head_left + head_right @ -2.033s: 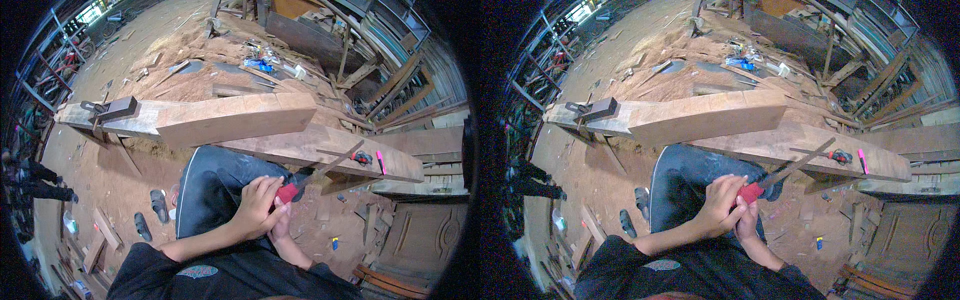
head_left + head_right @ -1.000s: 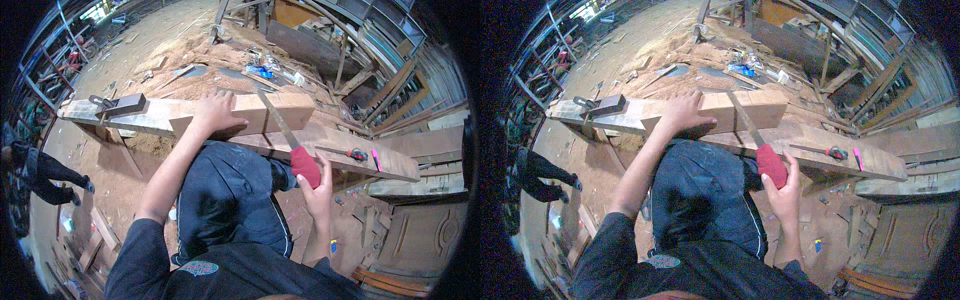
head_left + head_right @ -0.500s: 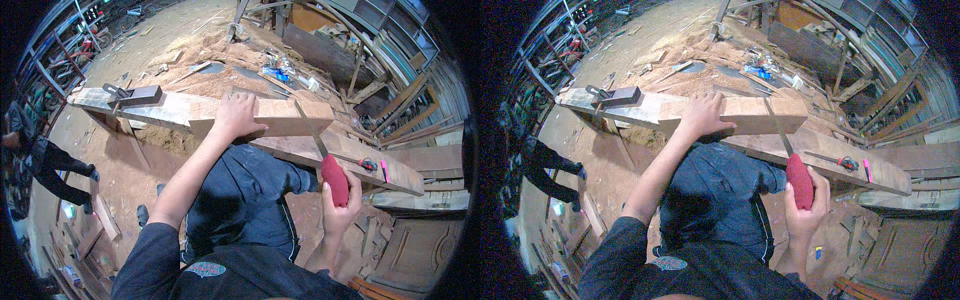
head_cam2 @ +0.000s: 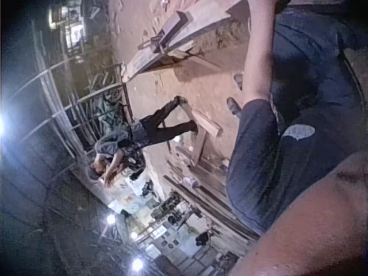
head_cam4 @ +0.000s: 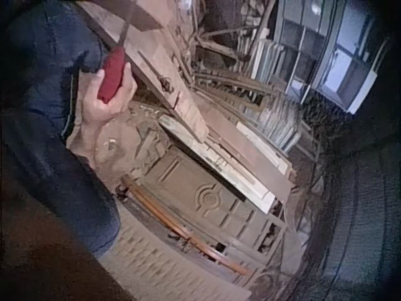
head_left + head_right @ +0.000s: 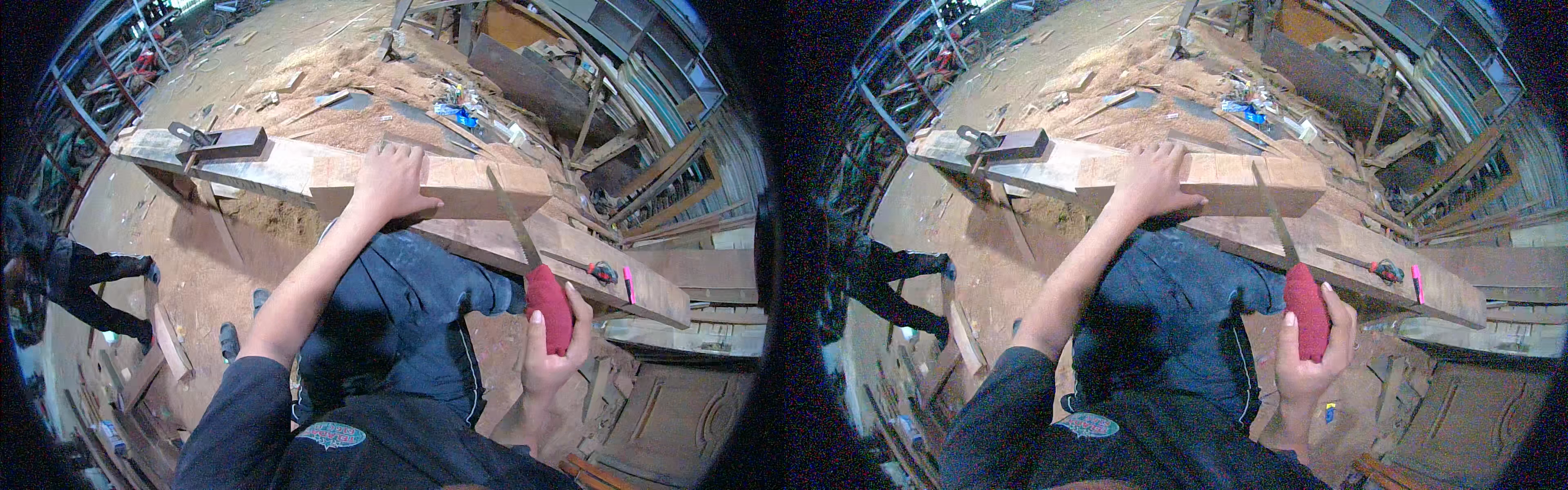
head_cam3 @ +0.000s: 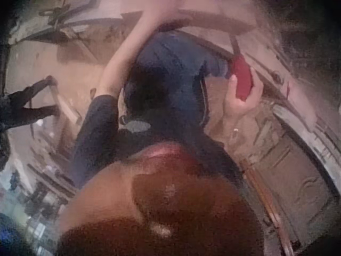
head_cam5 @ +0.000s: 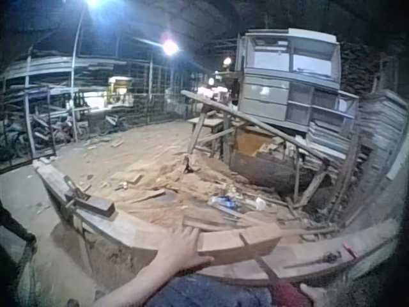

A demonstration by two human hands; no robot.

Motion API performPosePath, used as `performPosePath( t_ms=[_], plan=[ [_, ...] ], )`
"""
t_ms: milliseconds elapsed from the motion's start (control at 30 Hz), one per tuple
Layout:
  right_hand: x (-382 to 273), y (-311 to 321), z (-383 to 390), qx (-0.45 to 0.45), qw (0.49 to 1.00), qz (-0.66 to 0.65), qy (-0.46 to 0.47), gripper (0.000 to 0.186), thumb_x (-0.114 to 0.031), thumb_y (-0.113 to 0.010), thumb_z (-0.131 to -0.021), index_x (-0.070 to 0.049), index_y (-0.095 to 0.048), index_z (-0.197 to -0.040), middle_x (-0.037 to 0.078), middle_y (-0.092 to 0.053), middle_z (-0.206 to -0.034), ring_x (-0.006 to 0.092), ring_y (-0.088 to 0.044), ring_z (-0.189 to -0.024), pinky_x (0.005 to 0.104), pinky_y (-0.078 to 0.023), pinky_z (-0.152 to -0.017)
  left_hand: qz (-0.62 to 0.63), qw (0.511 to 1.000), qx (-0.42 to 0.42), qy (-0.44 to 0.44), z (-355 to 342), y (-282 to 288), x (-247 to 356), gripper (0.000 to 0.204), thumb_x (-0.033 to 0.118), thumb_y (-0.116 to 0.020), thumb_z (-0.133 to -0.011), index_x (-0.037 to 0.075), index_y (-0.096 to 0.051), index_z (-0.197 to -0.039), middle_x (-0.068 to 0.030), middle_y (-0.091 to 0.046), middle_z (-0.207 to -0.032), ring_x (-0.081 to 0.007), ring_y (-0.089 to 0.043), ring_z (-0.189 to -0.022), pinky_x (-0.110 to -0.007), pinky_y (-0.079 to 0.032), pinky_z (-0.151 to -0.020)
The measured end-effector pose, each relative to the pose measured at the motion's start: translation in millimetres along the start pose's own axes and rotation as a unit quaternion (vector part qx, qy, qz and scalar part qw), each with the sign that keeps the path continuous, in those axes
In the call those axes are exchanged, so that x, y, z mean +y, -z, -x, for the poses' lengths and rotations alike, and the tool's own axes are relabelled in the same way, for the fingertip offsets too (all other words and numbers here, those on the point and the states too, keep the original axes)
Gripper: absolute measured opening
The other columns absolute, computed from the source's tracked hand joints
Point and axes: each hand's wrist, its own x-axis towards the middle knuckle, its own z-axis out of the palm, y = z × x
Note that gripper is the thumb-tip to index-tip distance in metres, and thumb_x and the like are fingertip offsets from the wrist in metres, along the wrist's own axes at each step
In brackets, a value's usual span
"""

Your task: The person wipes a hand saw with a cloth and then uses the saw to cut into a piece of wood held on a low wooden beam.

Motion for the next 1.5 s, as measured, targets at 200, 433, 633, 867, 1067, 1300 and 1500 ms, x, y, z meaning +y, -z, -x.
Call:
performPosePath(
  t_ms=[200, 433, 633, 867, 1067, 1300, 1500],
  plan=[
    [-2, 11, -3, -0.024, 0.999, 0.019, 0.020, 0.043, -0.004, -0.074, -0.081, -0.002, -0.067, -0.123, 0.016, -0.064, -0.106, 0.0299, -0.063, -0.098, 0.0404, -0.050, -0.092, 0.001, 1.000, 0.027, 0.007, 3, 0, 0, 0.085, 0.072, -0.078, -0.071, 0.001, -0.064, -0.116, -0.0166, -0.070, -0.113, -0.0329, -0.066, -0.111, -0.048, -0.047, -0.099],
    [-10, 10, 2, -0.046, 0.998, 0.040, 0.029, 0.043, -0.003, -0.074, -0.083, -0.001, -0.066, -0.125, 0.017, -0.064, -0.108, 0.0311, -0.063, -0.098, 0.0411, -0.051, -0.091, 0.012, 1.000, -0.003, 0.019, 2, 2, 2, 0.089, 0.073, -0.077, -0.072, 0.002, -0.061, -0.124, -0.0184, -0.067, -0.118, -0.0360, -0.065, -0.115, -0.049, -0.049, -0.099],
    [-8, -4, 3, -0.069, 0.996, 0.056, 0.012, 0.044, -0.003, -0.073, -0.083, -0.001, -0.065, -0.126, 0.017, -0.065, -0.110, 0.0320, -0.064, -0.099, 0.0416, -0.051, -0.091, 0.009, 1.000, 0.002, 0.017, 1, 1, 0, 0.088, 0.074, -0.077, -0.071, 0.003, -0.063, -0.121, -0.0171, -0.068, -0.117, -0.0353, -0.064, -0.115, -0.047, -0.048, -0.099],
    [-16, 4, 7, -0.068, 0.997, 0.042, -0.008, 0.044, -0.004, -0.072, -0.084, -0.003, -0.064, -0.127, 0.017, -0.064, -0.111, 0.0319, -0.064, -0.101, 0.0416, -0.050, -0.092, 0.009, 1.000, 0.004, 0.015, 1, 1, 0, 0.089, 0.076, -0.076, -0.070, 0.003, -0.064, -0.120, -0.0165, -0.069, -0.115, -0.0350, -0.065, -0.113, -0.046, -0.048, -0.098],
    [-12, -6, 8, -0.057, 0.997, 0.044, -0.006, 0.045, -0.004, -0.071, -0.083, -0.002, -0.063, -0.127, 0.017, -0.062, -0.112, 0.0320, -0.062, -0.104, 0.0420, -0.049, -0.095, 0.008, 1.000, 0.022, 0.012, 1, -2, 1, 0.089, 0.076, -0.076, -0.070, 0.003, -0.064, -0.120, -0.0167, -0.069, -0.116, -0.0350, -0.065, -0.113, -0.046, -0.048, -0.098],
    [-11, 5, 9, -0.039, 0.999, 0.016, -0.013, 0.042, -0.006, -0.071, -0.083, -0.001, -0.063, -0.123, 0.015, -0.061, -0.112, 0.0312, -0.059, -0.106, 0.0426, -0.045, -0.099, 0.025, 0.999, 0.028, 0.014, 2, -2, -1, 0.086, 0.072, -0.078, -0.070, 0.002, -0.064, -0.117, -0.0168, -0.069, -0.115, -0.0329, -0.064, -0.115, -0.046, -0.048, -0.099],
    [-9, -3, 8, -0.049, 0.998, 0.046, 0.001, 0.042, -0.006, -0.070, -0.084, -0.001, -0.061, -0.125, 0.015, -0.060, -0.114, 0.0308, -0.059, -0.105, 0.0423, -0.045, -0.099, 0.029, 0.999, 0.017, 0.022, 1, -3, -1, 0.090, 0.075, -0.077, -0.069, 0.002, -0.065, -0.119, -0.0172, -0.069, -0.117, -0.0349, -0.063, -0.116, -0.046, -0.047, -0.101]
  ],
)
